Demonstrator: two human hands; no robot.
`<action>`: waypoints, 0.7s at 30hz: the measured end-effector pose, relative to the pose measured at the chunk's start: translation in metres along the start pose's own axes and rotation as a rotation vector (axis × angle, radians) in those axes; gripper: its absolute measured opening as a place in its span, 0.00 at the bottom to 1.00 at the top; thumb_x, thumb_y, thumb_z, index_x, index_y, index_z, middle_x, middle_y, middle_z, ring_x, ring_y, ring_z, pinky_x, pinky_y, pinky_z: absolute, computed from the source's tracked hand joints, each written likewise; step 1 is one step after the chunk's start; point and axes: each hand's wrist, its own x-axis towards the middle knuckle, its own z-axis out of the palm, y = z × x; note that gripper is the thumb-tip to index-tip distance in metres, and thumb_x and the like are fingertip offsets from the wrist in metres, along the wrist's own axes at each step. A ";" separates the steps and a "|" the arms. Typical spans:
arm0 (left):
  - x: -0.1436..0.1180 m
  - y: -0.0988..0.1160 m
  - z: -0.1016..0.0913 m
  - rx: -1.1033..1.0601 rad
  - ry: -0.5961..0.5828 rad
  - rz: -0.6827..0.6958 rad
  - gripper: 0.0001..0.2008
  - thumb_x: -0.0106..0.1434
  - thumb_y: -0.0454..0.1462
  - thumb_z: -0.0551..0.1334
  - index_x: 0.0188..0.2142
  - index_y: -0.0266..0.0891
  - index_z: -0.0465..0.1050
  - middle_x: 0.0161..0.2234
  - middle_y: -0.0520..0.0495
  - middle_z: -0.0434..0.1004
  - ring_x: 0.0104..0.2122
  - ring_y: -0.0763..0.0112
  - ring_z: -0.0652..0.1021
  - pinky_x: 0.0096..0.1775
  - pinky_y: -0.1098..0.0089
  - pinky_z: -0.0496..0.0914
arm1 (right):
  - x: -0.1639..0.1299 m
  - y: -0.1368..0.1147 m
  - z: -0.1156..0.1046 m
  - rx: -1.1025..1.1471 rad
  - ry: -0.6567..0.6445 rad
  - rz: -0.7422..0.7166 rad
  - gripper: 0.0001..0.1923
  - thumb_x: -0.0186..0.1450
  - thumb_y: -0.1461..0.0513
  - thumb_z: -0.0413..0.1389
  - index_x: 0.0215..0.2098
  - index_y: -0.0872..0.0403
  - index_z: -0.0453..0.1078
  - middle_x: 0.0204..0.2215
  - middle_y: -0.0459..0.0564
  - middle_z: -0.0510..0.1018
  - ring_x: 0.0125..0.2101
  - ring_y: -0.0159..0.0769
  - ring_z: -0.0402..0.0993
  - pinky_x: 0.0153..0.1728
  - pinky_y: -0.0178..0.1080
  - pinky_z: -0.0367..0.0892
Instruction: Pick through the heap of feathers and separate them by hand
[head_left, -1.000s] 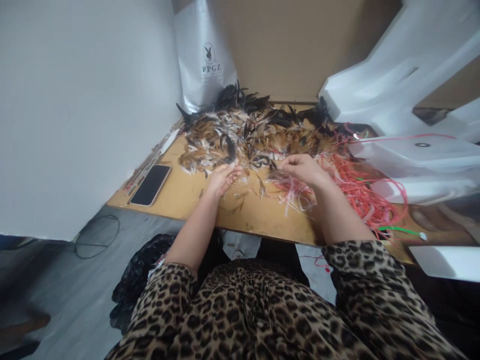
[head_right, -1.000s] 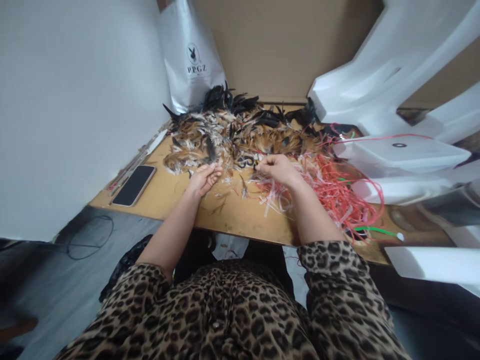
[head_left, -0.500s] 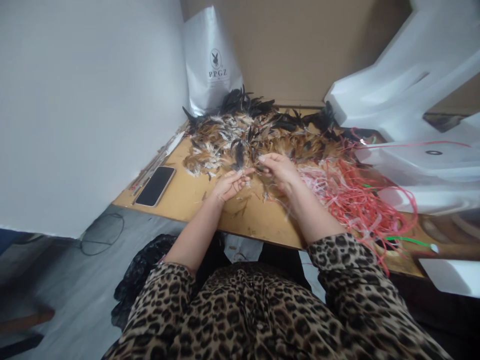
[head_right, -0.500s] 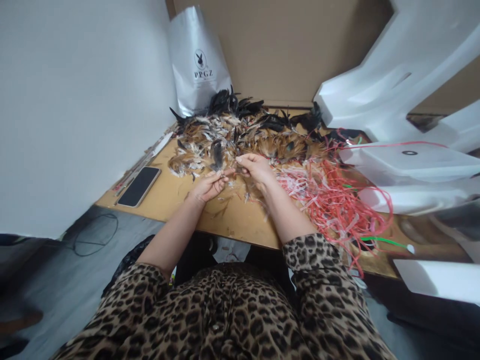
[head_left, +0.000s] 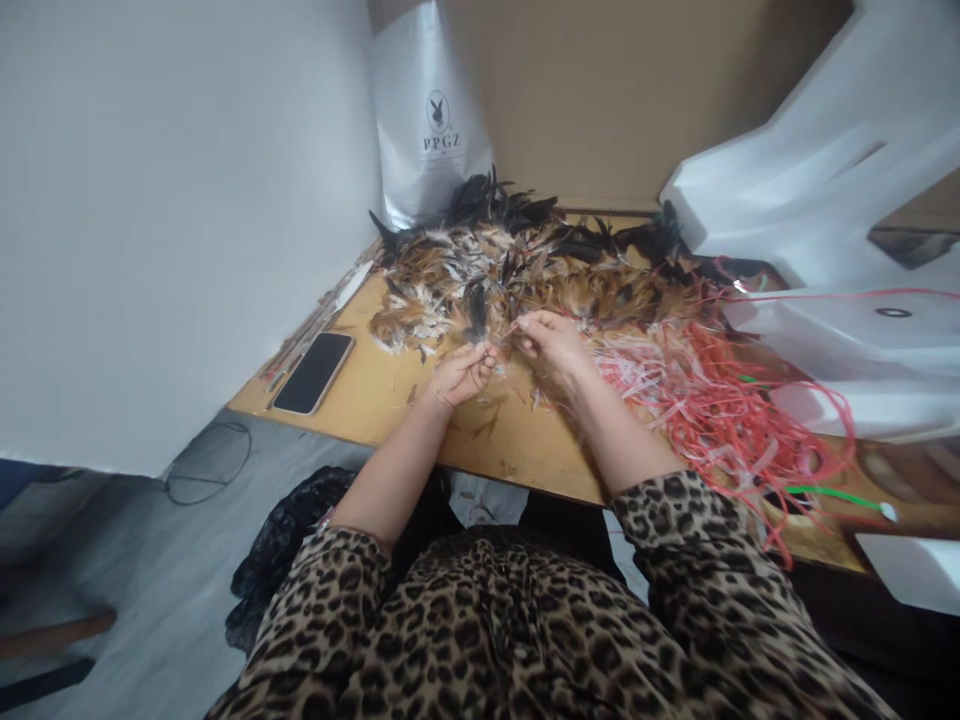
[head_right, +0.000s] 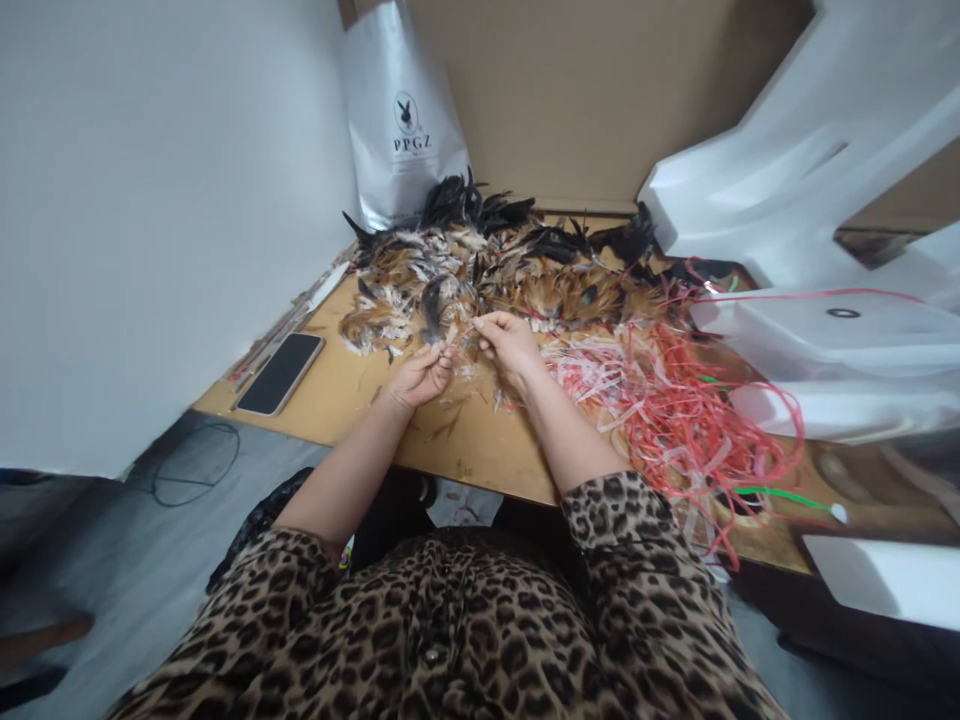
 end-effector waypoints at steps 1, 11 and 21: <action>0.000 0.000 0.000 -0.001 0.012 0.008 0.05 0.60 0.28 0.57 0.28 0.33 0.69 0.26 0.50 0.72 0.22 0.85 0.73 0.25 0.86 0.68 | 0.000 0.000 -0.002 0.041 -0.021 0.009 0.16 0.47 0.52 0.63 0.25 0.55 0.66 0.20 0.43 0.72 0.16 0.22 0.57 0.15 0.29 0.51; 0.001 0.000 -0.003 0.051 -0.085 0.009 0.06 0.59 0.27 0.56 0.28 0.31 0.72 0.27 0.48 0.73 0.23 0.84 0.73 0.26 0.85 0.67 | 0.004 0.006 -0.009 0.327 -0.122 0.114 0.12 0.55 0.56 0.59 0.28 0.51 0.60 0.26 0.42 0.74 0.23 0.25 0.68 0.24 0.29 0.65; 0.005 -0.002 -0.008 0.100 -0.060 0.015 0.02 0.56 0.29 0.60 0.30 0.31 0.73 0.29 0.47 0.75 0.23 0.84 0.72 0.22 0.84 0.64 | 0.004 -0.004 -0.015 0.235 -0.131 0.027 0.18 0.55 0.52 0.58 0.25 0.51 0.54 0.21 0.40 0.65 0.20 0.25 0.62 0.23 0.30 0.63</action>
